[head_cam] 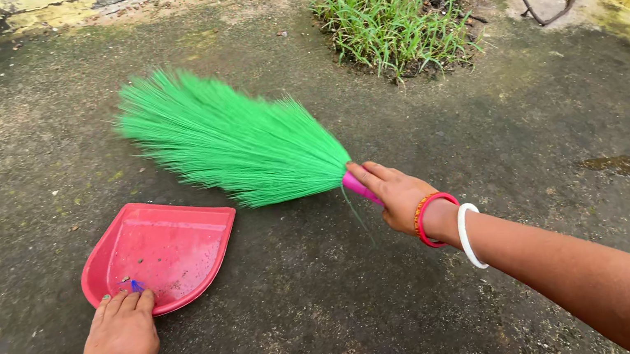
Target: The person sweeps debris from a concrete floor into a red dustpan using a green handheld broom.
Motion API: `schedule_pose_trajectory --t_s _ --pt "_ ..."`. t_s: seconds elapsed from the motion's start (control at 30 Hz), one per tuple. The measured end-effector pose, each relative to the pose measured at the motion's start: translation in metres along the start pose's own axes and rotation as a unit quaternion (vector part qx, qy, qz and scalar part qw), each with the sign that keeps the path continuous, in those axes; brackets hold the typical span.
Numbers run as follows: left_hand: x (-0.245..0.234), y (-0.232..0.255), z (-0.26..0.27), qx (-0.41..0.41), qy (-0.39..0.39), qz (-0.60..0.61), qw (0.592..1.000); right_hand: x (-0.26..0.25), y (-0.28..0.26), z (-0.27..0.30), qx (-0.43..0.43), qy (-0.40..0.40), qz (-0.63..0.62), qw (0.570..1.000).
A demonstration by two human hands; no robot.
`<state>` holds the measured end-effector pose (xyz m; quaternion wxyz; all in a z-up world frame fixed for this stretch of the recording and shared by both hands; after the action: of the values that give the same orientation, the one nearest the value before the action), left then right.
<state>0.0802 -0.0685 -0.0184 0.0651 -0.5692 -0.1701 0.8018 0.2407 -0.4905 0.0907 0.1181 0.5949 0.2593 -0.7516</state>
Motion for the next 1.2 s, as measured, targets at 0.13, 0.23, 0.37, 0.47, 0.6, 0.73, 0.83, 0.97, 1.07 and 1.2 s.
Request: schedule_pose_trajectory --t_s 0.13,0.23,0.37,0.47,0.6,0.73,0.83,0.97,1.07,1.2 --pt "0.0 0.006 -0.004 0.007 -0.009 -0.005 1.0 -0.005 -0.003 0.005 -0.04 0.01 -0.002 0.999" --pt "-0.002 0.008 -0.005 0.009 -0.01 -0.006 1.0 -0.013 -0.004 0.013 -0.045 0.02 -0.012 0.999" --pt "-0.003 0.013 -0.007 0.011 -0.011 -0.008 1.0 -0.029 0.008 0.02 -0.007 0.051 -0.068 0.996" --pt "-0.004 0.02 -0.012 0.016 -0.007 -0.008 1.0 -0.045 0.027 0.023 0.014 0.086 -0.07 0.994" --pt "-0.008 0.031 -0.018 0.034 0.013 0.002 0.999 -0.056 0.062 0.034 0.039 0.142 -0.058 0.987" --pt "-0.015 0.045 -0.022 0.046 0.041 0.02 0.998 -0.05 0.102 0.042 0.074 0.146 -0.036 0.986" --pt "-0.019 0.055 -0.025 0.059 0.024 0.009 0.998 -0.035 0.122 0.05 0.073 0.134 -0.001 0.988" --pt "-0.028 0.064 -0.026 0.063 0.016 0.004 0.998 -0.008 0.119 0.062 0.08 0.041 0.004 0.996" --pt "-0.034 0.068 -0.023 0.065 -0.002 -0.005 0.998 -0.001 0.104 0.067 0.043 0.036 -0.012 0.998" --pt "-0.045 0.072 -0.024 0.066 -0.016 -0.024 0.997 -0.01 0.086 0.071 0.068 0.009 -0.053 0.996"
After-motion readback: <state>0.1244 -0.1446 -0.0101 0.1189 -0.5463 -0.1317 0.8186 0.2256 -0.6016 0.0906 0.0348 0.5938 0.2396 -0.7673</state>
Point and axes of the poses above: each hand's wrist, its own z-axis away from the middle knuckle, its own x-axis out of the palm, y = z × x, the point moved 2 cm from there along -z, towards the middle knuckle, and after that the axes turned 5 degrees about -z, right-handed, at the moved point
